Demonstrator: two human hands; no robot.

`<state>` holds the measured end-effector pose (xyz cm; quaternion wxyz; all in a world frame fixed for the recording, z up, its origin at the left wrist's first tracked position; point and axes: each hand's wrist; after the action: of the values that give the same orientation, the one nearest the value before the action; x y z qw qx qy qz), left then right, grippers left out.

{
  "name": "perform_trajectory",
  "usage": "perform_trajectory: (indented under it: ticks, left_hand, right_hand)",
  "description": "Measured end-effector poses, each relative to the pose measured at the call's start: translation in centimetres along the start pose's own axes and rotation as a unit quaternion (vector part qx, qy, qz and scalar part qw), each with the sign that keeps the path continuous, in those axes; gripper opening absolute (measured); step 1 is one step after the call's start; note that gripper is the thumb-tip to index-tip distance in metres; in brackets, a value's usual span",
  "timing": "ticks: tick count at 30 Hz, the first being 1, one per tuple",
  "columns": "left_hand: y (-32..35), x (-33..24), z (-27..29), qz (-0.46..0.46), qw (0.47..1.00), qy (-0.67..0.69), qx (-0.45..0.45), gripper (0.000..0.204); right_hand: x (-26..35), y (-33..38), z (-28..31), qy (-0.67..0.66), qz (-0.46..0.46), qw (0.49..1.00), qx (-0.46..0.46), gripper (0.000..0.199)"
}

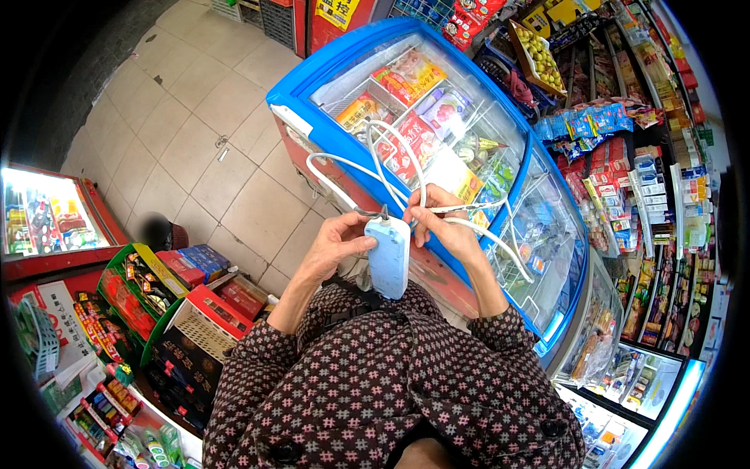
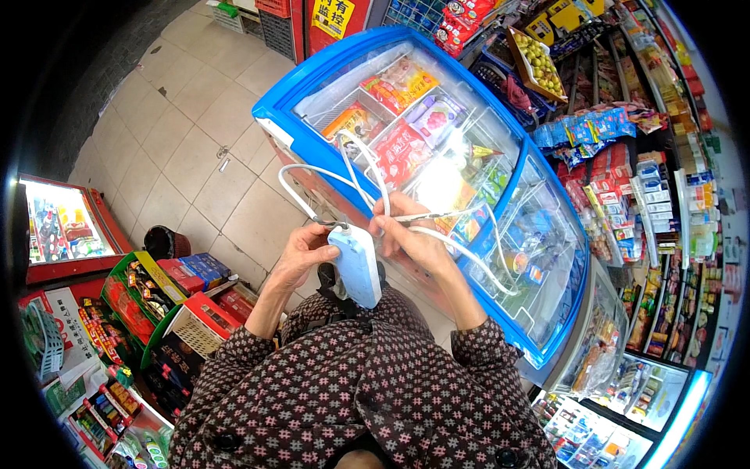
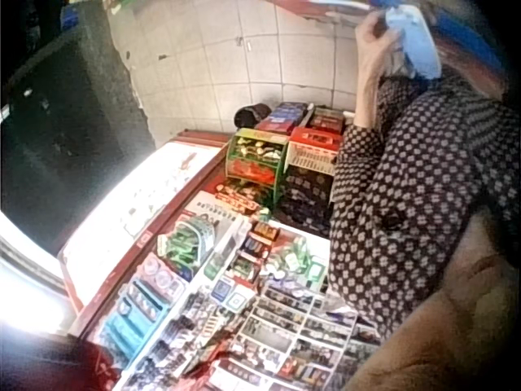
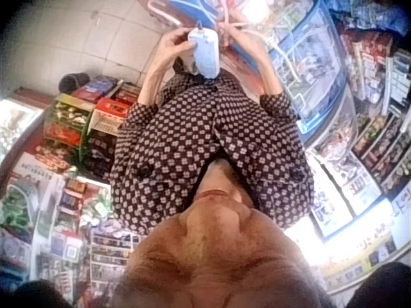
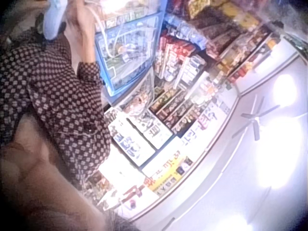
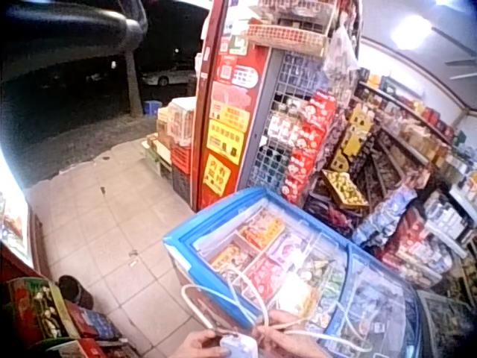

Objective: The person unplugs a power strip, coils the power cord, and then drags a blue chest freezer across the store floor to a new location near the entrance.

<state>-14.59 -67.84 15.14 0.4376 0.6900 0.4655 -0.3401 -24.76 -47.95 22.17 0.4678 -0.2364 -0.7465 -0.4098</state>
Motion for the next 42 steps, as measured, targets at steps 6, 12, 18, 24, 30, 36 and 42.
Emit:
perform_trajectory:
  ticks: [6, 12, 18, 24, 30, 36, 42]
  left_hand:
    - [-0.1, 0.1, -0.4, -0.029, 0.996, 0.085, 0.003, 0.04]
    - [-0.6, 1.1, -0.1, -0.044, 0.989, 0.131, 0.045, 0.043]
    - [-1.5, 1.7, -0.9, -0.059, 0.987, 0.113, 0.095, 0.037]
    - [-2.0, 0.0, -1.5, -0.064, 0.985, 0.067, 0.143, 0.041]
    - [-1.1, -1.2, -2.8, -0.089, 0.991, 0.026, 0.099, 0.051]
    - [1.7, 0.2, -3.7, -0.068, 0.995, 0.075, 0.013, 0.057]
    - [3.7, -1.8, -8.2, -0.096, 0.985, -0.093, -0.112, 0.059]
  right_hand:
    - [-2.2, 1.4, -0.3, -0.03, -0.006, 0.999, 0.043, 0.038]
    - [-6.1, 2.2, -0.3, -0.063, -0.023, 0.993, 0.096, 0.065]
    - [-6.5, 2.6, 0.5, -0.236, -0.122, 0.949, 0.171, 0.082]
    - [-6.2, 2.5, 0.9, -0.309, -0.137, 0.918, 0.206, 0.096]
    - [-6.3, 2.9, 1.7, -0.295, -0.126, 0.917, 0.236, 0.091]
    - [-4.5, 3.7, 1.7, -0.209, -0.144, 0.953, 0.166, 0.074]
    - [-4.3, 3.9, 0.7, -0.135, -0.057, 0.984, 0.1, 0.063]
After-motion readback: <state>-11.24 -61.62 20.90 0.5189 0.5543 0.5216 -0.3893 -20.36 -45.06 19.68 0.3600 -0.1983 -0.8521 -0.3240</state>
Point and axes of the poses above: each hand's wrist, its own y-axis away from the middle knuckle, its own z-axis out of the back of the hand, x = y × z, and after that the axes turned 14 degrees about -y, right-handed
